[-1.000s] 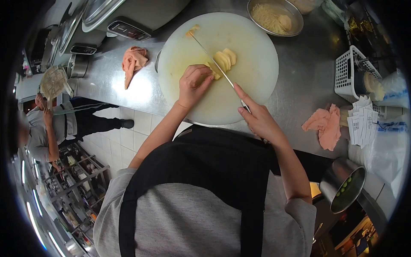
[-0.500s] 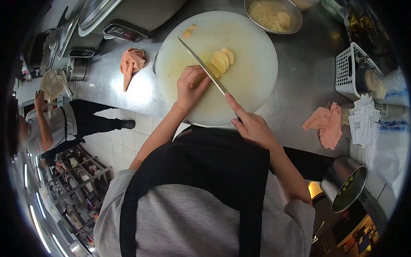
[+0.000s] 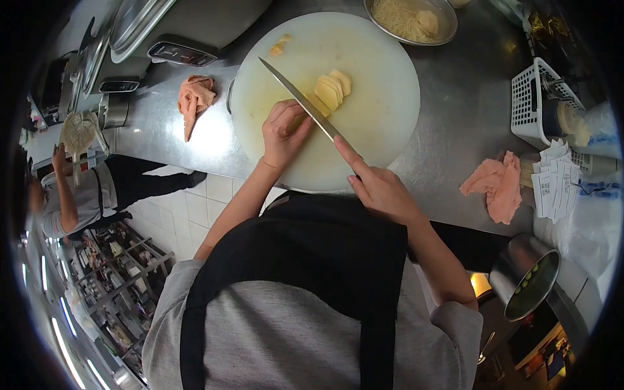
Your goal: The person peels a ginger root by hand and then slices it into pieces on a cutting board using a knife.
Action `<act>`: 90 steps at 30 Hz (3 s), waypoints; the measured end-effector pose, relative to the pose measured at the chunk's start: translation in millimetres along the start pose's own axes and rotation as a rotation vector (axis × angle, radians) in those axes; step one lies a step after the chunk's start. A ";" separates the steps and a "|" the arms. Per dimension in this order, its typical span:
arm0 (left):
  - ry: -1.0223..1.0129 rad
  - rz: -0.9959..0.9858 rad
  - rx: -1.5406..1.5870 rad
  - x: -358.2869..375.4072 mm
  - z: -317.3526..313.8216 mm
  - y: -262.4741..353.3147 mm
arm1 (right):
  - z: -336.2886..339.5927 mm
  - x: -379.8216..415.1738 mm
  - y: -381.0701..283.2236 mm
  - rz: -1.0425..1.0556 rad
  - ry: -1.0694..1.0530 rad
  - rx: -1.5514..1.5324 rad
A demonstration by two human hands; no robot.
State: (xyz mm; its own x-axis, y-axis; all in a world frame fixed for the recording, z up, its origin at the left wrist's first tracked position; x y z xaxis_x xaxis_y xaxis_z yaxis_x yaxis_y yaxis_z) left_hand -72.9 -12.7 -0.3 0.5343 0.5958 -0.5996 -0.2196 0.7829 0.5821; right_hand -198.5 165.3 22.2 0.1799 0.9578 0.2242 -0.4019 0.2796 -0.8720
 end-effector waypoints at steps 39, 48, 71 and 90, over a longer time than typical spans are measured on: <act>0.023 -0.024 0.028 2.1 -0.7 -0.7 | 2.5 -8.9 1.2 0.310 0.199 0.087; 0.008 -0.014 -0.010 2.7 0.0 -0.1 | -1.1 6.7 -7.0 -0.045 -0.033 -0.008; 0.012 0.021 0.042 2.6 -2.2 -2.4 | 1.1 -9.1 -5.2 0.022 0.024 -0.024; 0.028 -0.017 0.033 2.4 -1.4 -2.2 | 12.9 -8.1 -4.7 -0.343 -0.090 -0.268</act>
State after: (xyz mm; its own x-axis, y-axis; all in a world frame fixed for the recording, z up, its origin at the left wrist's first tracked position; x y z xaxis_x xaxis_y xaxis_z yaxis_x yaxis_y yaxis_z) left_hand -72.3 -12.8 -3.7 0.5147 0.5878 -0.6242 -0.1833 0.7866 0.5896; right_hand -209.6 157.1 30.1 0.1785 0.8181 0.5467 -0.0832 0.5662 -0.8201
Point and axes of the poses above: each hand's wrist, its own x-axis away from the middle knuckle, its own z-axis out of the back of the hand, y = z × x, the point moved 4 cm from there along -x, towards the middle knuckle, and after that the axes turned 7 degrees about y, right-handed, at the moved point
